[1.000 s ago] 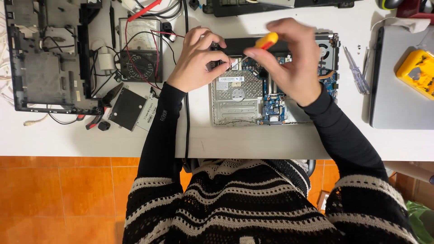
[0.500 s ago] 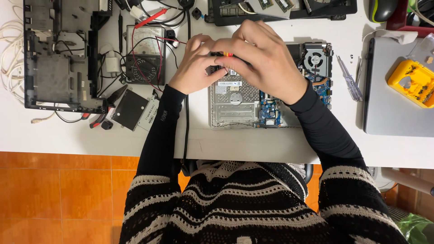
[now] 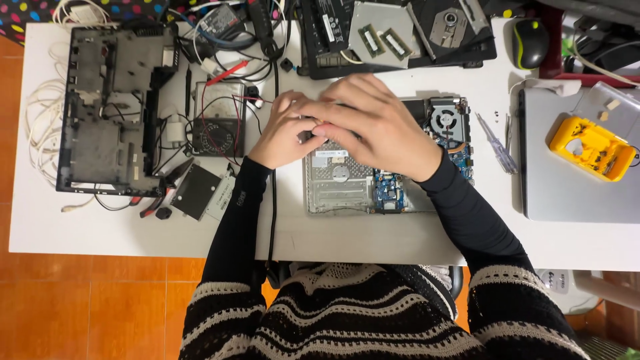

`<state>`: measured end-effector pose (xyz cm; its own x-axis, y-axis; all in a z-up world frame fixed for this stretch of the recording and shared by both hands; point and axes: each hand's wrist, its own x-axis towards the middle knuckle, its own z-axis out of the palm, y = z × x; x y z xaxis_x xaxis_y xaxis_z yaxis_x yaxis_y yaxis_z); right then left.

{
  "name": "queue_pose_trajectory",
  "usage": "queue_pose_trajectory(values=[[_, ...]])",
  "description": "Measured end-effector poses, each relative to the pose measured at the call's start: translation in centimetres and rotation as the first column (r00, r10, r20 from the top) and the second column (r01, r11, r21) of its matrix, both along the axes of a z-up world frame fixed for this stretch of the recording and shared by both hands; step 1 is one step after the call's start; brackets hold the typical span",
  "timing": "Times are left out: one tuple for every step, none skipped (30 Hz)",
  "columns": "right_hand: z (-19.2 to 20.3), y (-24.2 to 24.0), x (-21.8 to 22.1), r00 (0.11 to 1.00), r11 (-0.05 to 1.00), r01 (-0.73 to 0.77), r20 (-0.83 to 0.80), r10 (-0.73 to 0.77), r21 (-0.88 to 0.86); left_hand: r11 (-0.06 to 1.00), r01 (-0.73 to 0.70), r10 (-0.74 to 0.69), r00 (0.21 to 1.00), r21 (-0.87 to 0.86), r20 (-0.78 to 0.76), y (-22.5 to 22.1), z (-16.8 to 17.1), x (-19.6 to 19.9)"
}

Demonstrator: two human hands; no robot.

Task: The person works on a disassembled laptop motherboard on a white workbench, using a screwdriver to unscrew and reposition components on the board. They hold the board steady with one hand while driving screws, and handle small parts and connectors on the board.

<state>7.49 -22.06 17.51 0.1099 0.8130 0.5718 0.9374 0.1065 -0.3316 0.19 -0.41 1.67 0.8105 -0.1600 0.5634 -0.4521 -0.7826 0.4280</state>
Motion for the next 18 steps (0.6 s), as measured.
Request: queue_pose_trajectory(values=[[0.4, 0.1, -0.1, 1.000, 1.000, 0.002, 0.005, -0.002, 0.004, 1.000, 0.002, -0.002, 1.000, 0.004, 0.005, 0.0, 0.2, 0.0], [0.8, 0.3, -0.1, 1.000, 1.000, -0.007, 0.030, 0.006, 0.024, 1.000, 0.014, -0.014, 1.000, -0.020, -0.003, 0.0, 0.4, 0.0], [1.1, 0.3, -0.3, 0.999, 0.999, -0.017, 0.049, 0.015, 0.040, 0.999, 0.024, -0.025, 1.000, -0.046, -0.016, -0.1, 0.5, -0.2], [0.6, 0.2, -0.2, 0.999, 0.999, -0.017, 0.050, 0.015, 0.041, 0.999, 0.025, -0.026, 1.000, -0.045, -0.016, -0.1, 0.4, -0.2], [0.1, 0.2, 0.0, 0.998, 1.000, -0.007, 0.058, 0.005, 0.030, 0.999, 0.017, -0.018, 0.999, -0.040, -0.027, -0.1, 0.3, -0.1], [-0.4, 0.1, 0.1, 0.998, 1.000, 0.004, 0.066, -0.005, 0.019, 0.999, 0.009, -0.010, 0.999, -0.034, -0.037, -0.1, 0.3, -0.1], [-0.5, 0.1, 0.1, 0.998, 1.000, 0.005, 0.065, -0.006, 0.019, 0.999, 0.010, -0.011, 0.999, -0.034, -0.039, 0.0, -0.1, 0.1], [-0.6, 0.1, 0.0, 0.999, 1.000, 0.015, 0.045, -0.016, 0.010, 1.000, 0.005, -0.006, 1.000, -0.021, -0.015, 0.1, -0.4, 0.2], [-0.8, 0.1, -0.1, 0.999, 1.000, 0.025, 0.023, -0.025, 0.000, 1.000, 0.000, 0.000, 1.000, -0.009, 0.008, 0.2, -0.7, 0.2], [-0.4, 0.2, -0.3, 0.999, 1.000, 0.027, 0.020, -0.027, -0.001, 1.000, 0.001, -0.001, 1.000, -0.010, 0.005, 0.1, -0.7, 0.1], [0.0, 0.3, -0.5, 1.000, 1.000, 0.016, 0.021, -0.016, 0.012, 1.000, 0.009, -0.009, 1.000, -0.012, 0.017, 0.1, -0.6, 0.1], [0.5, 0.5, -0.7, 1.000, 1.000, 0.005, 0.022, -0.006, 0.025, 1.000, 0.017, -0.016, 0.999, -0.013, 0.029, 0.1, -0.4, 0.1], [0.2, 0.6, -0.5, 1.000, 1.000, 0.006, 0.026, -0.007, 0.027, 1.000, 0.017, -0.017, 0.999, -0.012, 0.033, 0.1, -0.3, 0.1], [0.0, 0.6, -0.3, 0.997, 0.999, -0.004, 0.072, 0.001, 0.035, 1.000, 0.021, -0.021, 1.000, -0.016, 0.004, 0.0, -0.2, 0.0], [-0.2, 0.7, 0.0, 0.993, 0.999, -0.014, 0.121, 0.008, 0.042, 0.999, 0.026, -0.026, 0.999, -0.019, -0.021, 0.0, 0.1, 0.1], [-0.8, 0.6, 0.0, 0.992, 0.999, -0.012, 0.129, 0.007, 0.043, 0.999, 0.028, -0.028, 1.000, -0.018, -0.013, 0.1, -0.5, 0.0], [-1.3, 0.5, 0.3, 0.991, 0.999, -0.016, 0.134, 0.011, 0.031, 1.000, 0.006, -0.006, 1.000, -0.006, -0.010, 0.2, -1.0, 0.2], [-1.8, 0.5, 0.6, 0.990, 1.000, -0.019, 0.138, 0.016, 0.018, 1.000, -0.017, 0.017, 1.000, 0.005, -0.007, 0.3, -1.5, 0.4]])
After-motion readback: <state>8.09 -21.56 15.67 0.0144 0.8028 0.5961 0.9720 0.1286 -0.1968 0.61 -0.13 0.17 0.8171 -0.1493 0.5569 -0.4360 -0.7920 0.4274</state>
